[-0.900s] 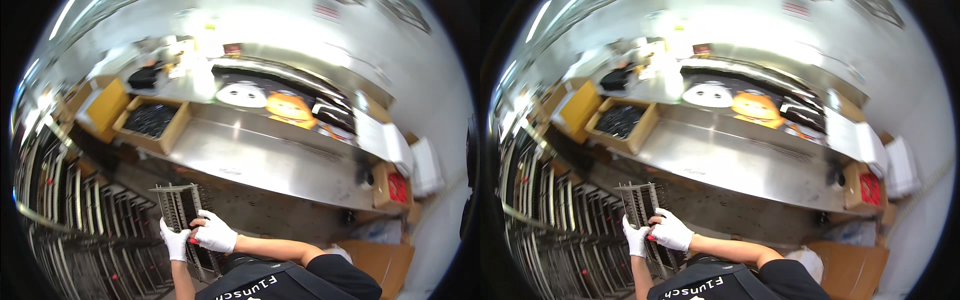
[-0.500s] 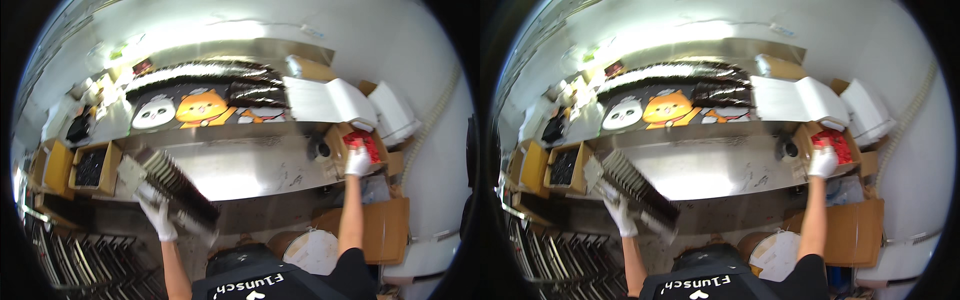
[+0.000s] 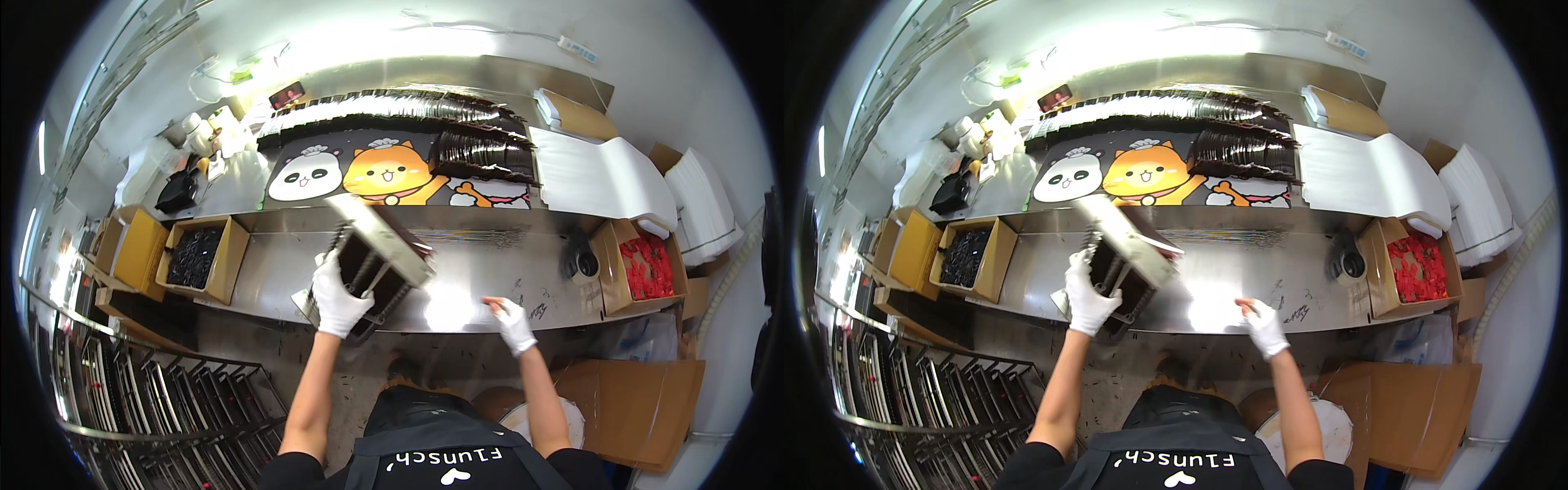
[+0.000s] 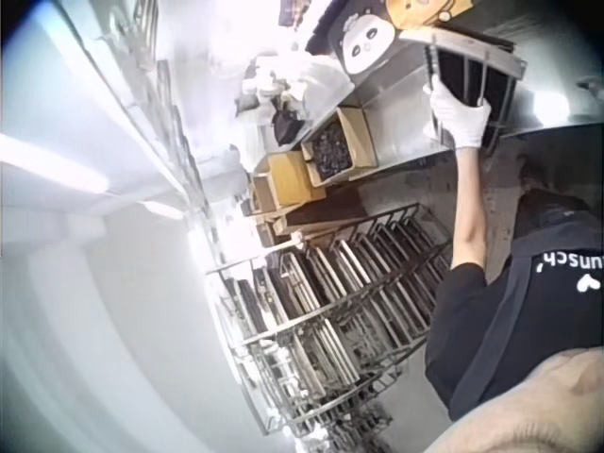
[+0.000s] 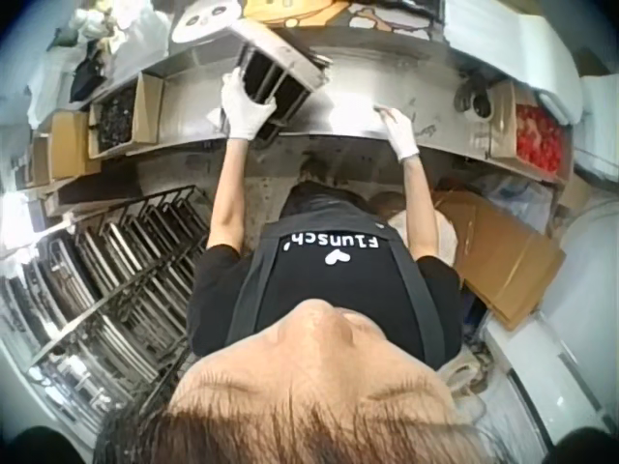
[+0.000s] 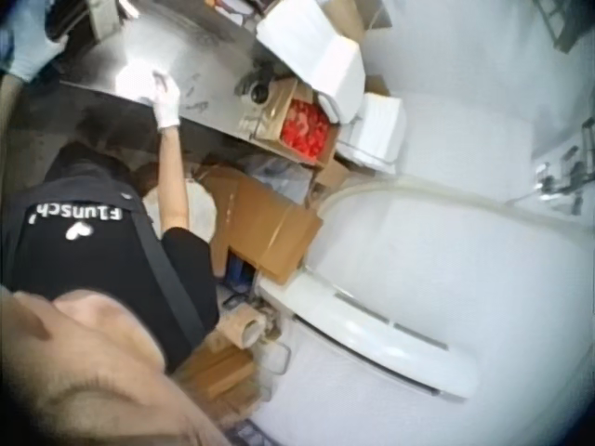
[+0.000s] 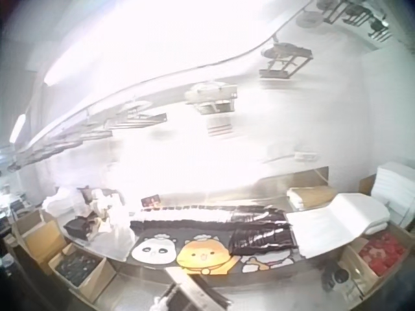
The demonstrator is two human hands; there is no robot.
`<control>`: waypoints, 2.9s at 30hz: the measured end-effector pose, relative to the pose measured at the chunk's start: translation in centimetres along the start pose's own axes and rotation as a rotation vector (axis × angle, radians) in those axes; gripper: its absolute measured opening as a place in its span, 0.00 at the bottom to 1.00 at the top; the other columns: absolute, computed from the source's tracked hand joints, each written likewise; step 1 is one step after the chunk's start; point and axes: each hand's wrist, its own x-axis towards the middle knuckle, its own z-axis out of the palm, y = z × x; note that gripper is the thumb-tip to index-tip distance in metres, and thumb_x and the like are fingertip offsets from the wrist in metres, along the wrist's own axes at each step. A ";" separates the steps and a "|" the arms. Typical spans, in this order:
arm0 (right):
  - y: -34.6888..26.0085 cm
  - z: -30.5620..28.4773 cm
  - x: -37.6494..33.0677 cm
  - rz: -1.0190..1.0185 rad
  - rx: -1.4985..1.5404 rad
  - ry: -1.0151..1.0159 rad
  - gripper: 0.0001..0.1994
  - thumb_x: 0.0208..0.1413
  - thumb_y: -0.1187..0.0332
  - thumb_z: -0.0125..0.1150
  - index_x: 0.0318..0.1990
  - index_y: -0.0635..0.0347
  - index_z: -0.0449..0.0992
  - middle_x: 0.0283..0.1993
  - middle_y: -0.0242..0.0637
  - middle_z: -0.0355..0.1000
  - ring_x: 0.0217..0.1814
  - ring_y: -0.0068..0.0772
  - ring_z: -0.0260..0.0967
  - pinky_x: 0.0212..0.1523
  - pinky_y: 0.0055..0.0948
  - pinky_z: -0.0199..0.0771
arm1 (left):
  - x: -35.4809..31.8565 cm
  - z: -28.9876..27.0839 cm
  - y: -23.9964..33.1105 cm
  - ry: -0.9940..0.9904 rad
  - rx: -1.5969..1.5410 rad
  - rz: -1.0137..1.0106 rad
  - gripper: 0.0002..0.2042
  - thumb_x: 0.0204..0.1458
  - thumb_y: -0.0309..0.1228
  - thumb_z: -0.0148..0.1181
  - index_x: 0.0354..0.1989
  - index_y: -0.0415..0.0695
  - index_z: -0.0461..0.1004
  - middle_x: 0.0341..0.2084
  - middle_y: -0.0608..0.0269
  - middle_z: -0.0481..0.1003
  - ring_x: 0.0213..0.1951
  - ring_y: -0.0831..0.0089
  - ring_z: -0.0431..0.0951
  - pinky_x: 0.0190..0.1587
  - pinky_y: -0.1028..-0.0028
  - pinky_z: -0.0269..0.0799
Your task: The person repeatedly picks up metal rack frames from a rolling rack, places them on a stainless steel table, and inserts black plastic components into the slots. The person then returns the assembled rack to the rolling rack and repeats the cycle.
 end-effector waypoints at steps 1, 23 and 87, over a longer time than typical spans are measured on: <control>0.7 3.1 1.3 -0.050 0.335 0.010 0.15 0.67 0.68 0.54 0.55 0.68 0.78 0.51 0.39 0.80 0.48 0.29 0.77 0.55 0.29 0.74 | 1.2 0.8 0.2 -0.066 0.081 0.142 0.46 0.29 0.36 0.74 0.64 0.37 0.63 0.43 0.43 0.76 0.47 0.44 0.75 0.51 0.54 0.71; 11.3 10.8 21.8 0.246 -0.211 0.309 0.15 0.65 0.61 0.51 0.33 0.60 0.79 0.28 0.42 0.79 0.22 0.40 0.72 0.28 0.42 0.75 | 6.3 3.5 -9.3 -0.881 0.173 0.309 0.42 0.26 0.38 0.73 0.59 0.40 0.71 0.36 0.49 0.77 0.35 0.50 0.78 0.41 0.56 0.73; 9.4 -6.3 9.8 0.587 0.434 0.222 0.22 0.69 0.52 0.55 0.55 0.63 0.74 0.50 0.47 0.78 0.46 0.38 0.79 0.47 0.38 0.82 | 13.4 -1.8 1.0 -0.095 -0.841 -0.042 0.52 0.37 0.42 0.75 0.73 0.39 0.55 0.63 0.50 0.66 0.61 0.59 0.67 0.61 0.61 0.65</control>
